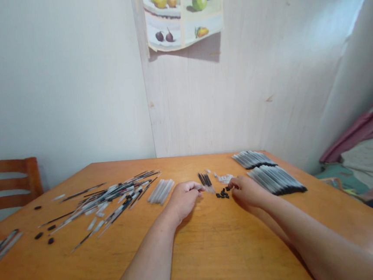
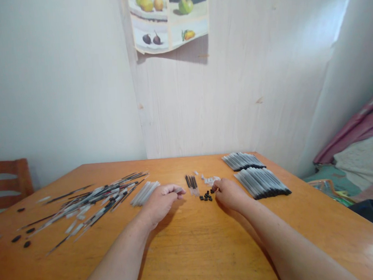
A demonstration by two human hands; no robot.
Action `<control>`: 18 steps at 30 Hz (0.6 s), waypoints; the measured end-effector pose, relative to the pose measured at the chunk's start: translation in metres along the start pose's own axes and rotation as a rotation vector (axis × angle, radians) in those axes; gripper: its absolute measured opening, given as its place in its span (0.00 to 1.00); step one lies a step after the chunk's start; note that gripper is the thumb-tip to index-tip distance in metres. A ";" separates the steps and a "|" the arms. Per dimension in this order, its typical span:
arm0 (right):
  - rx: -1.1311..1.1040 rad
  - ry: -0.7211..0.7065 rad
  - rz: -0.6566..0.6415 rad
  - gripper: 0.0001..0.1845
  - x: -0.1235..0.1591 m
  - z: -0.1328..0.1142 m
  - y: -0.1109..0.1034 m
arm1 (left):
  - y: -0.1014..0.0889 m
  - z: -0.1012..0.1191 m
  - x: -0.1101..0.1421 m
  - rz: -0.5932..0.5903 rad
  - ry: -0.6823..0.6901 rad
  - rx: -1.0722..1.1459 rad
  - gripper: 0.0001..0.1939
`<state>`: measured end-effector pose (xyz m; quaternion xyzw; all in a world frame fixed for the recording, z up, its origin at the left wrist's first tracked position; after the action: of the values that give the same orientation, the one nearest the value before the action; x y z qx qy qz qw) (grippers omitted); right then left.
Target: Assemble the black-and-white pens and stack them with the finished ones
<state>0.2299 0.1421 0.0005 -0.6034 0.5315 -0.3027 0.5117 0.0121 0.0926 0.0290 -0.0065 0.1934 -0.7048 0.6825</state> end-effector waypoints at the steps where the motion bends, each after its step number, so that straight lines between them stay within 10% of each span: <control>1: 0.004 0.008 -0.001 0.13 0.001 0.001 -0.001 | 0.001 -0.001 0.000 -0.008 -0.007 -0.013 0.12; 18: -0.126 -0.104 0.033 0.14 0.000 -0.014 0.003 | 0.009 -0.008 0.000 -0.102 -0.076 -0.154 0.14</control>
<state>0.2156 0.1385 0.0018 -0.6403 0.5321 -0.2284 0.5047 0.0181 0.0952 0.0190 -0.0954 0.2203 -0.7210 0.6500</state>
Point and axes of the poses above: each hand's wrist, its own x-axis away from the middle knuckle, its own y-axis out of the palm, z = x × y, the point moved 10 cm from there along -x, towards the middle knuckle, and after that the axes turned 2 degrees about -x, right-handed, at the moved point
